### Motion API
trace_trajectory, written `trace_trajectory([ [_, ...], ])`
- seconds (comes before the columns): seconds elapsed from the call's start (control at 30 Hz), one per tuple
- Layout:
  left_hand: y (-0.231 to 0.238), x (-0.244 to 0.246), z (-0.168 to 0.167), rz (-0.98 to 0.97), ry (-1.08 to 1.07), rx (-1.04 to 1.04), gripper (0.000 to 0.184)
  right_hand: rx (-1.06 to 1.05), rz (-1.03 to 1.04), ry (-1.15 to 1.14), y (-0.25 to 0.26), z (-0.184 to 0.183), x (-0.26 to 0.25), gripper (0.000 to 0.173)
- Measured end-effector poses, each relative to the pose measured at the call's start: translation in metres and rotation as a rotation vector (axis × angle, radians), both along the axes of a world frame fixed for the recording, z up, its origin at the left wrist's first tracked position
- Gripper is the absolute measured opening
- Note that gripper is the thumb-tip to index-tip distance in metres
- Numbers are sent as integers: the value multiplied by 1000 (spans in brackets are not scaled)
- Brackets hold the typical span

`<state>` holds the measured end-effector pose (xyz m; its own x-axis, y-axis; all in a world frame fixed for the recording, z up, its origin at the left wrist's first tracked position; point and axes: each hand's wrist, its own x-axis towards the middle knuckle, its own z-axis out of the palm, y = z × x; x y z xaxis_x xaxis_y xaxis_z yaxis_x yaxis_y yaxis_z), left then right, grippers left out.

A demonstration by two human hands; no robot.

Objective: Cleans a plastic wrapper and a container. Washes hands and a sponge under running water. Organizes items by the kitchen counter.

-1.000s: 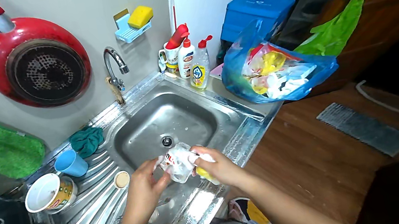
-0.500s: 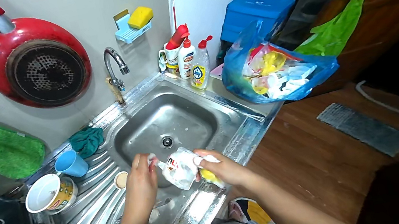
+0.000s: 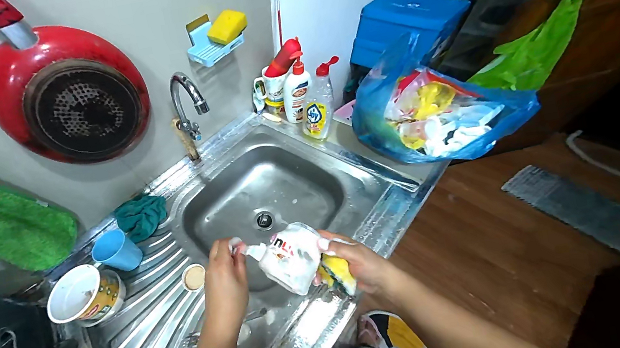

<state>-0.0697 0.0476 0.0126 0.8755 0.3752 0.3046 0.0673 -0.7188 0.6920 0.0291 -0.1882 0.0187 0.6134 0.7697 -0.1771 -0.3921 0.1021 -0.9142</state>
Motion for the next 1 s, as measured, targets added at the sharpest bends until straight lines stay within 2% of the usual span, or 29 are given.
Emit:
trace_trajectory([
  [0.07,-1,-3,2,-101,51,-440,27,19,-57,-29,-1,-3,0,44],
  [0.13,-6,-7,4,-263,92,-860,55,38,-69,-117,-1,-7,1,56],
  [0.17,-10,-10,5,-327,106,-971,65,51,-66,-144,-1,-8,2,57],
  [0.2,-14,-11,7,-352,101,-1025,65,60,-59,-166,-1,-9,2,55],
  [0.27,-22,-13,11,-315,42,-1038,34,30,-56,-219,-1,-10,3,51],
  [0.33,-26,-12,12,-226,-48,-970,9,-102,-36,-362,-3,-8,7,41],
  [0.37,-27,-12,11,-189,-78,-910,6,-190,-20,-449,-4,-7,10,35],
  [0.43,-27,-13,6,-138,-106,-727,8,-316,-4,-556,-4,-4,13,35],
  [0.5,-31,-13,-3,-89,-161,-414,13,-377,-1,-603,-3,0,12,35],
  [0.6,-36,-15,-11,-58,-255,167,21,-384,31,-539,2,1,11,39],
  [0.67,-40,-15,-13,-73,-289,272,22,-414,16,-482,6,3,10,32],
  [0.73,-40,-14,-11,-60,-269,91,20,-386,26,-454,7,2,9,25],
  [0.83,-27,-8,-4,4,-170,-393,13,-171,79,-444,1,-11,8,27],
  [1.0,5,6,-10,182,-137,-719,15,17,112,-224,-6,-12,1,26],
])
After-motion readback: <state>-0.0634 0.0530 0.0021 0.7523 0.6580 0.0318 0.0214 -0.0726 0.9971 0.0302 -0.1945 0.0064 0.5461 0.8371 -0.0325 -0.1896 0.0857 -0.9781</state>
